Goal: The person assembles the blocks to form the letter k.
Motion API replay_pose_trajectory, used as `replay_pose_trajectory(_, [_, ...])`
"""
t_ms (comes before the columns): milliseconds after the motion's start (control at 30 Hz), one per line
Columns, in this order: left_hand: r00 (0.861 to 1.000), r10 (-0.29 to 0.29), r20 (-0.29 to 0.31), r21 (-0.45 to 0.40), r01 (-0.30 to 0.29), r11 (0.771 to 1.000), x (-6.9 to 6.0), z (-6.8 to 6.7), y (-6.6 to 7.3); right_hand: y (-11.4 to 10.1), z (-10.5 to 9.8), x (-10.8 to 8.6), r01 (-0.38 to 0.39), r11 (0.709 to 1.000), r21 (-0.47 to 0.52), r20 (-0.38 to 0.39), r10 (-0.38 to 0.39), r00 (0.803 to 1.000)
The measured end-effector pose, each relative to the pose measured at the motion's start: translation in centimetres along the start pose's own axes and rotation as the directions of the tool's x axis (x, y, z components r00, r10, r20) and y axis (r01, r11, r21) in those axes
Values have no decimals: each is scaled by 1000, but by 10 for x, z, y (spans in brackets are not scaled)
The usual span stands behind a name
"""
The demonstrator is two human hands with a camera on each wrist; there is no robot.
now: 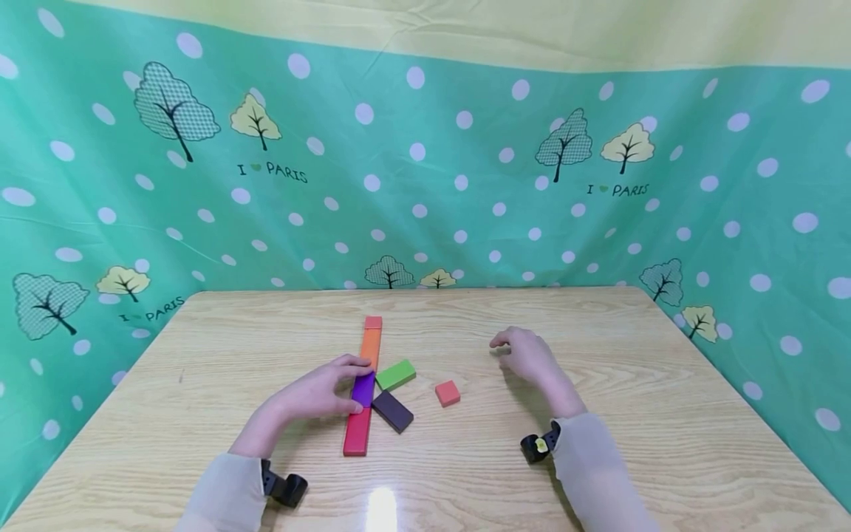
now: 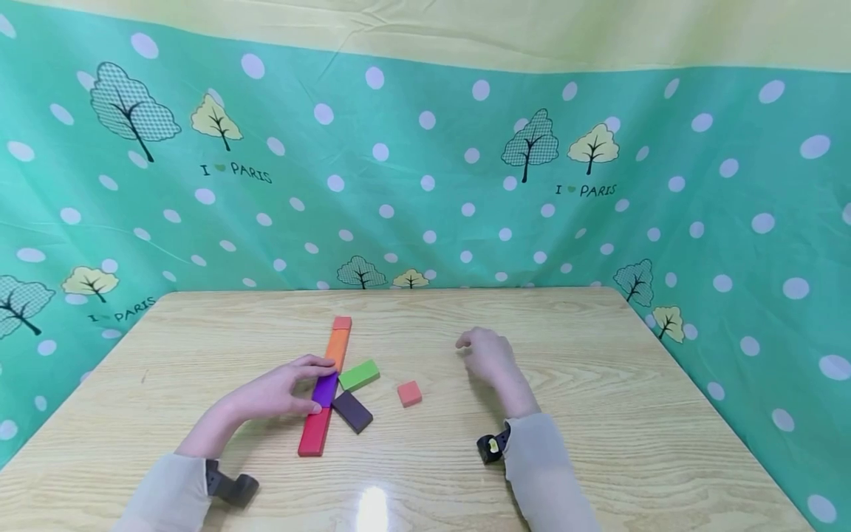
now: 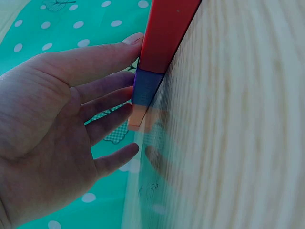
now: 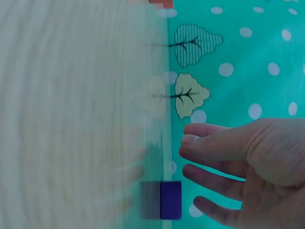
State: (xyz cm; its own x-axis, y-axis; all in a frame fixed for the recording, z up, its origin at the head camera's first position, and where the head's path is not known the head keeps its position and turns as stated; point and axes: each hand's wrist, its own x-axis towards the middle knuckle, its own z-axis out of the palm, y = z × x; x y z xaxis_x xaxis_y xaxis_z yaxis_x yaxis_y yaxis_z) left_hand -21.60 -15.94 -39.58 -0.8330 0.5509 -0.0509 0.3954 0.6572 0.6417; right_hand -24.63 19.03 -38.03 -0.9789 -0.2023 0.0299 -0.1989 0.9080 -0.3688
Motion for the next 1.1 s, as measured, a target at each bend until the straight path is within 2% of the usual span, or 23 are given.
replay_pose_trajectory(500, [1000, 7, -2, 3, -7, 1000, 0, 1, -1, 27, -14, -2, -53, 998, 30, 6, 53, 999])
replay_pose_trajectory(767, [1000, 12, -5, 13, -12, 1000, 0, 2, -4, 33, -14, -2, -91, 995, 42, 34, 90, 995])
replay_pose_trajectory(1100, [1000, 19, -5, 12, -19, 1000, 1, 3, -6, 37, -13, 0, -104, 994, 39, 22, 103, 994])
